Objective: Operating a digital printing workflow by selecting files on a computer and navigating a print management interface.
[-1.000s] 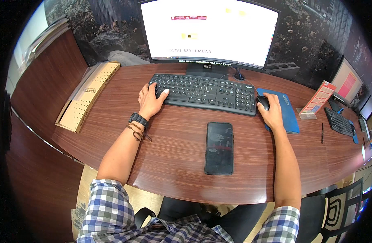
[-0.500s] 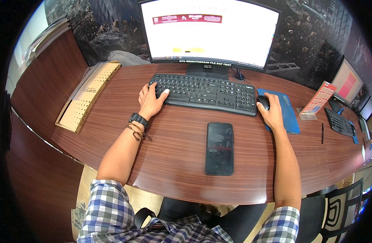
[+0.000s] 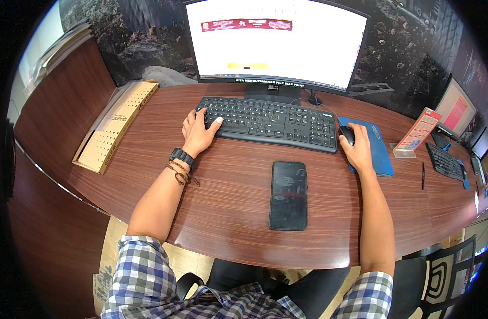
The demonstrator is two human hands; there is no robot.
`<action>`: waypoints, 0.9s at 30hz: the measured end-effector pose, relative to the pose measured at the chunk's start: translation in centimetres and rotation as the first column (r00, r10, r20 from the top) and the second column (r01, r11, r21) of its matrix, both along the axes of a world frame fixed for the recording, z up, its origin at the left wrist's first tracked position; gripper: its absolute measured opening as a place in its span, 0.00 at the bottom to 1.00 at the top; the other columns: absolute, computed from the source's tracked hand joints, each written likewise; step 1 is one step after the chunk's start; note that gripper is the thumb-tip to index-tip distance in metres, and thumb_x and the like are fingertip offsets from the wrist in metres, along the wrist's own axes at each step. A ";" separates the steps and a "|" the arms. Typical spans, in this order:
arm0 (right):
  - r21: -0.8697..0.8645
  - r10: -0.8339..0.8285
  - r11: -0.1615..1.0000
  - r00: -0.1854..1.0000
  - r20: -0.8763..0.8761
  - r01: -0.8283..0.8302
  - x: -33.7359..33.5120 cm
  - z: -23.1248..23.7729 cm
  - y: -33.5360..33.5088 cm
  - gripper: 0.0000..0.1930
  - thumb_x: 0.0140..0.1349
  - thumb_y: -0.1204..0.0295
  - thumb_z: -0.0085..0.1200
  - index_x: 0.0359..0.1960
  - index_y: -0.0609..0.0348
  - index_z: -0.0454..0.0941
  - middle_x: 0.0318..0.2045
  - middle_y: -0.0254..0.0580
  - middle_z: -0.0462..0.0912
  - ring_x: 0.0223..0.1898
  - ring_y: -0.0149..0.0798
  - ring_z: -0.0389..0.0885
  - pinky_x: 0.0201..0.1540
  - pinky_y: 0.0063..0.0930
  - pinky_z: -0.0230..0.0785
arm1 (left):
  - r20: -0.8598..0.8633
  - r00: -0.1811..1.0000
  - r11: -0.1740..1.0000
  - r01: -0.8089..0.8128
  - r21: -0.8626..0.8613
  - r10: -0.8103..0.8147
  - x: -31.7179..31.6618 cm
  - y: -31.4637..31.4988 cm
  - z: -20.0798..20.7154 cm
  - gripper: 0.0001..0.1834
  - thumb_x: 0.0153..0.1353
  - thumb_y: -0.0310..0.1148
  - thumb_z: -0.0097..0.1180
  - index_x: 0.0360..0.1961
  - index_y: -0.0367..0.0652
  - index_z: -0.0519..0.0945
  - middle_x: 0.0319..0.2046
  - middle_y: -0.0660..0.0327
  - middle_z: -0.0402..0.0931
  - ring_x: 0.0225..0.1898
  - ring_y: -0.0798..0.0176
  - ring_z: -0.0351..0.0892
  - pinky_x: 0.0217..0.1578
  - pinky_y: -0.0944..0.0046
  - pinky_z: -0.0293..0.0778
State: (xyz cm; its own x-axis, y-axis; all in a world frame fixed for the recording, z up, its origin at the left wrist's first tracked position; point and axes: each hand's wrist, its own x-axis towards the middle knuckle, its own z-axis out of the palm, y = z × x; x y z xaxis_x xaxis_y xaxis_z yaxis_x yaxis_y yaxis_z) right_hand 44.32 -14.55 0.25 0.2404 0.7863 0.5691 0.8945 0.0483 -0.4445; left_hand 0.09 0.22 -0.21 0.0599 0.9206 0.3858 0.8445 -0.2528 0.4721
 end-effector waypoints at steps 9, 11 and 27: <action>-0.003 0.088 0.996 0.996 -0.007 -0.088 -0.4 0.4 -0.4 0.19 0.58 0.69 0.62 0.52 0.58 0.81 0.51 0.49 0.77 0.55 0.53 0.77 0.59 0.40 0.69 | 0.019 1.000 1.000 0.000 -0.002 0.000 0.1 -0.2 0.2 0.44 0.64 0.62 0.57 0.70 0.39 0.65 0.71 0.36 0.53 0.73 0.34 0.48 0.71 0.37 0.46; 0.004 0.092 0.996 0.996 -0.024 -0.092 -0.6 0.5 -0.3 0.19 0.57 0.69 0.62 0.51 0.58 0.81 0.50 0.49 0.77 0.54 0.53 0.78 0.59 0.40 0.69 | 0.034 0.999 1.000 0.004 0.004 -0.004 0.0 -0.2 0.2 0.44 0.63 0.61 0.58 0.70 0.38 0.66 0.71 0.35 0.54 0.73 0.34 0.48 0.71 0.37 0.45; 0.025 0.111 0.994 0.993 -0.049 -0.109 -0.7 0.7 -0.5 0.16 0.56 0.72 0.61 0.48 0.60 0.81 0.48 0.48 0.78 0.53 0.52 0.78 0.58 0.39 0.69 | 0.027 1.000 1.000 0.006 0.017 -0.007 0.1 -0.1 0.1 0.44 0.63 0.61 0.58 0.69 0.38 0.66 0.70 0.35 0.54 0.73 0.34 0.49 0.71 0.37 0.45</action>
